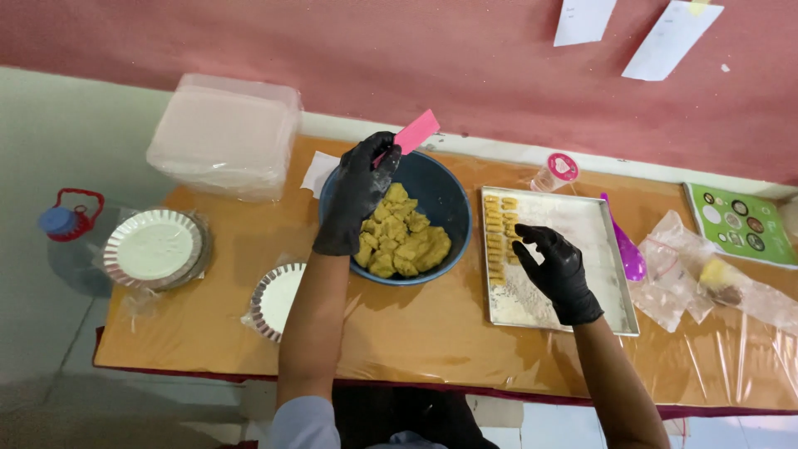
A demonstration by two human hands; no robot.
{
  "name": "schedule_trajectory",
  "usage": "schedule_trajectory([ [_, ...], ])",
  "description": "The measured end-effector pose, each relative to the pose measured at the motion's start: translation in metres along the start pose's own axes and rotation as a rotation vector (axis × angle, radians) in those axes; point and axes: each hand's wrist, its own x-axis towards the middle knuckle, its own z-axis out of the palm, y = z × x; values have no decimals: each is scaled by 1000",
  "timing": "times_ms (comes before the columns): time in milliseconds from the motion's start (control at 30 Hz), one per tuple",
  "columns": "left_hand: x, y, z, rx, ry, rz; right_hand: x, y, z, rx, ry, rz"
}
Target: Shaping small pieces of dough using a manual mold and placing them on a tray.
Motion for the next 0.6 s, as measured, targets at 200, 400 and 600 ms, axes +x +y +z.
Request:
schedule_trajectory([
  [200, 18, -42, 14, -20, 120, 154, 72, -44, 29, 190, -69, -120],
  [400, 32, -57, 23, -96, 129, 151, 118, -64, 103, 108, -860, -44],
  [600, 25, -53, 21, -135, 132, 155, 89, -8, 210, -175, -921, -108],
])
